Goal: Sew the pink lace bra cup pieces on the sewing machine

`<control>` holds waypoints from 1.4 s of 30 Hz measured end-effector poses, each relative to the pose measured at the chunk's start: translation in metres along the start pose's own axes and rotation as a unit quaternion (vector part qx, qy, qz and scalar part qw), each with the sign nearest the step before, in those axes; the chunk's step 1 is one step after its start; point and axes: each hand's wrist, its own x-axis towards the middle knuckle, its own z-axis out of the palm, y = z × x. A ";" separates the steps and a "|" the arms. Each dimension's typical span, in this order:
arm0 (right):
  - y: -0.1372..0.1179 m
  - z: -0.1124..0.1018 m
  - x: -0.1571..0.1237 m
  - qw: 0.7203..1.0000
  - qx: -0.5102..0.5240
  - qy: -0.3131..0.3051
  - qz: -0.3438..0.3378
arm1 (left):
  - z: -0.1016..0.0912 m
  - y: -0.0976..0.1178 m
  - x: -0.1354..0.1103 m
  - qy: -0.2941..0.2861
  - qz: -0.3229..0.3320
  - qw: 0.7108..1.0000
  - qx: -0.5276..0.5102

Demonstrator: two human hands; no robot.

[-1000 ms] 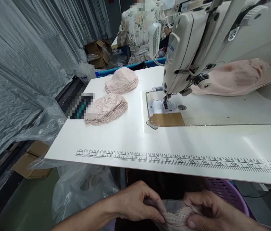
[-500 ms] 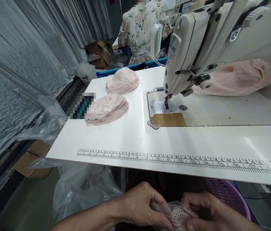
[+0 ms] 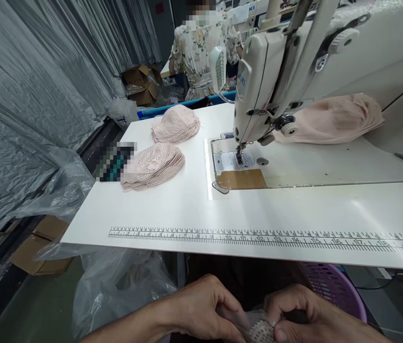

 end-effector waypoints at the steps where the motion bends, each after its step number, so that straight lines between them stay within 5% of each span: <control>1: -0.002 0.001 0.001 0.999 0.031 -0.014 -0.006 | 0.000 0.000 0.000 -0.005 0.005 1.000 -0.008; 12: -0.007 0.006 0.001 0.995 -0.087 0.041 0.002 | 0.002 0.000 0.002 0.028 0.014 0.999 -0.008; 28: -0.007 0.004 -0.004 0.997 -0.076 0.017 -0.006 | 0.006 0.000 0.003 0.063 0.018 0.997 0.037; 34: -0.001 0.007 0.001 0.990 -0.082 0.116 0.012 | 0.006 0.003 0.001 0.068 0.022 0.996 0.062; 42: -0.004 0.003 0.007 0.999 -0.031 0.017 0.000 | 0.001 0.004 0.003 0.017 -0.001 0.999 0.034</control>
